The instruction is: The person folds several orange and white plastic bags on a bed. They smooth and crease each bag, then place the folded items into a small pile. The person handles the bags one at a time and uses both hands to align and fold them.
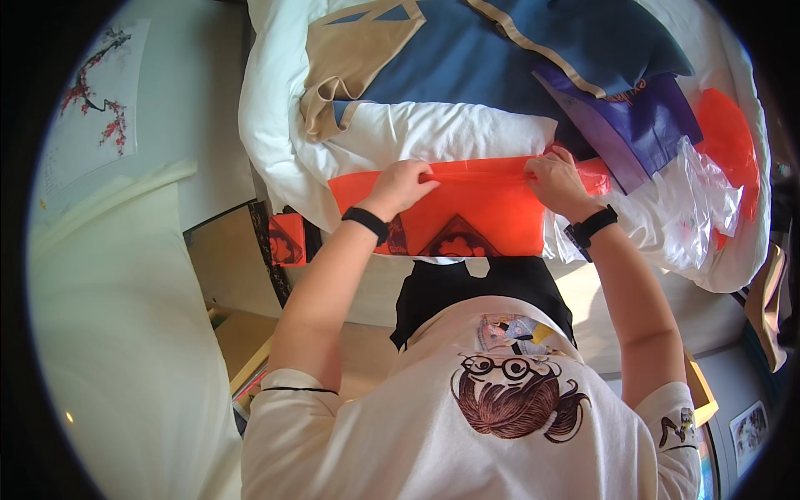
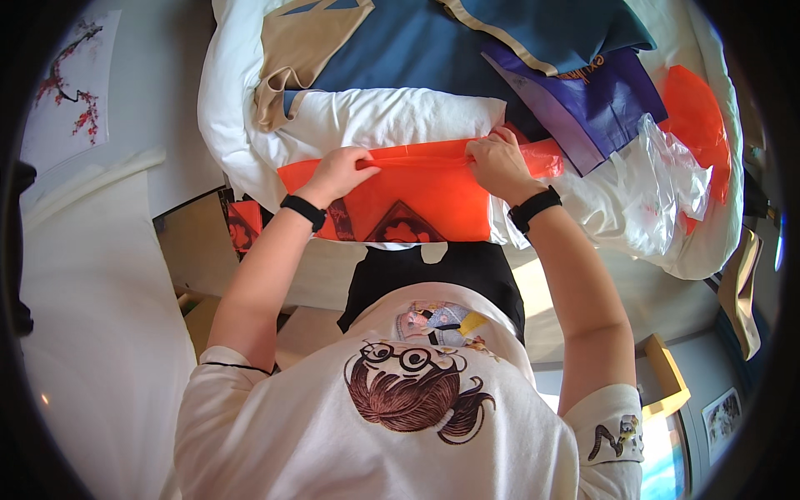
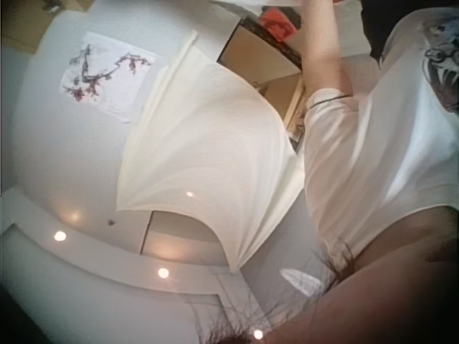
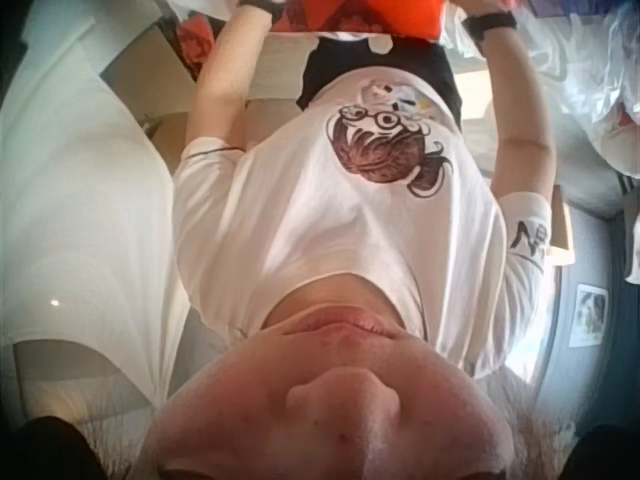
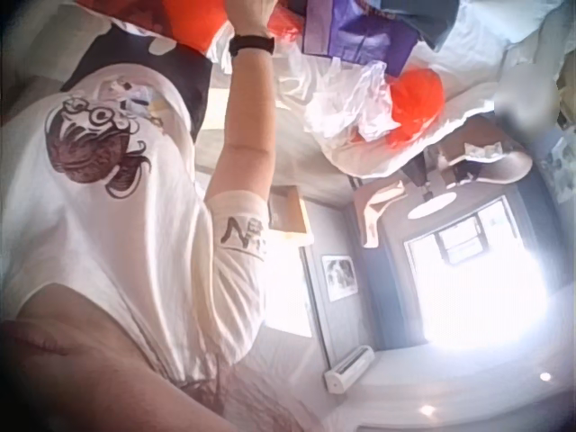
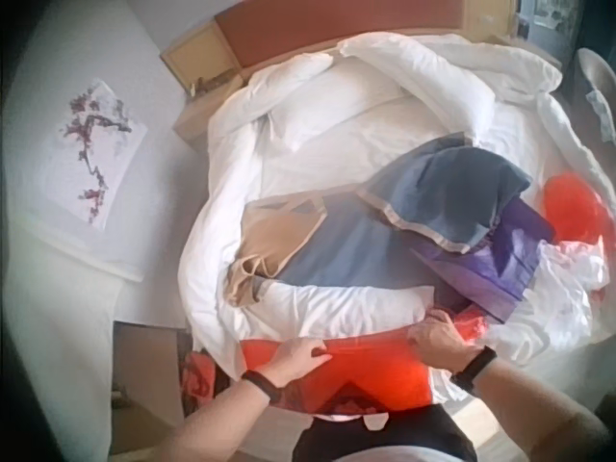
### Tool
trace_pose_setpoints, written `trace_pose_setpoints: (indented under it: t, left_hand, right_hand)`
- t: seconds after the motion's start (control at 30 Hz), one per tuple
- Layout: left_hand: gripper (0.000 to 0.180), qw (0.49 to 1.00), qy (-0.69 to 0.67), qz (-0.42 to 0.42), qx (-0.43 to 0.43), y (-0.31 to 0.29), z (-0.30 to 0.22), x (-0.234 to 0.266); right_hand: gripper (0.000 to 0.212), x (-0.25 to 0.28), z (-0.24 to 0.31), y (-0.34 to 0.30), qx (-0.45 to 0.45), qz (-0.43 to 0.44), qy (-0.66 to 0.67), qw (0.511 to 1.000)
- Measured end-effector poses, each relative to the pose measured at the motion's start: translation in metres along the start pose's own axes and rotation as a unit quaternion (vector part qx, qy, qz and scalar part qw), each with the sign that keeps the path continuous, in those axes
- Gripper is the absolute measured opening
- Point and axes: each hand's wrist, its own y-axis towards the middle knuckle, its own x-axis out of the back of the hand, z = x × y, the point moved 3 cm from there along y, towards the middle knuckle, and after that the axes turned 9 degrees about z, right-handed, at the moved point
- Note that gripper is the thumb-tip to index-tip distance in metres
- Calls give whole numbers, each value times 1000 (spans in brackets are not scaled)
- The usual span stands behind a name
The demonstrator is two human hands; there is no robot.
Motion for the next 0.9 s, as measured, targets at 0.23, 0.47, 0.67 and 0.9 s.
trace_pose_setpoints:
  t: [0.23, 0.47, 0.67, 0.9]
  left_hand:
    - [26, 985, 92, -144, 6, -42, 54, 23]
    - [35, 993, 96, -55, 48, -46, 77, 25]
    - [24, 993, 87, -67, -46, -59, 50, 78]
    - [22, 899, 232, -288, -235, -120, -9, 145]
  right_hand:
    - [15, -6, 2, 17, -44, -49, -40, 997]
    - [24, -5, 22, 29, 36, -80, -77, 993]
    - [17, 36, 30, 24, -3, -62, -12, 998]
    - [30, 102, 75, -39, 26, -331, -141, 933]
